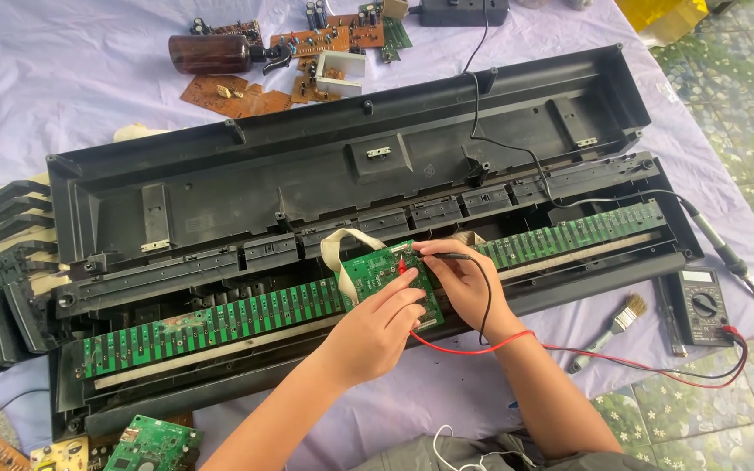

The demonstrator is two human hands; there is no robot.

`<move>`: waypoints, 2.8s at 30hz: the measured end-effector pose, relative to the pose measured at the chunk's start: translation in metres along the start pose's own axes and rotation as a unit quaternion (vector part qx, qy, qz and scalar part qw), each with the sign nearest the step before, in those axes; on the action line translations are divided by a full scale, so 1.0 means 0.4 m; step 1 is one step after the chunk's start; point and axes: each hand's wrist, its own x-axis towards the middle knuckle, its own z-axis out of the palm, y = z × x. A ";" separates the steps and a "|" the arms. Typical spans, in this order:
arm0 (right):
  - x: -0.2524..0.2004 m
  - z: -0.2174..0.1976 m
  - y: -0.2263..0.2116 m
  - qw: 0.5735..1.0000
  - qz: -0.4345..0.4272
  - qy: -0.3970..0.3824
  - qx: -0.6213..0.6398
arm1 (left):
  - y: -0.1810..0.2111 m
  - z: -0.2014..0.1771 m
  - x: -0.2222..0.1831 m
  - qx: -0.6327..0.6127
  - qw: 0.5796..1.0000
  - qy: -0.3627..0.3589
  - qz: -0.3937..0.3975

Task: Testing the internal circuit board of an electronic keyboard using a digital multimeter to check for faults.

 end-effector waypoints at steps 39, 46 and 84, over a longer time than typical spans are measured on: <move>0.000 -0.013 -0.055 0.994 0.076 -0.020 0.075 | 0.012 -0.003 -0.026 -0.085 0.983 -0.004 -0.164; -0.007 -0.015 -0.050 0.992 0.066 -0.049 0.097 | 0.021 -0.013 -0.017 -0.048 0.989 0.039 -0.135; 0.000 -0.020 -0.066 0.987 -0.009 -0.106 0.123 | 0.026 -0.011 -0.006 -0.049 0.986 0.049 -0.148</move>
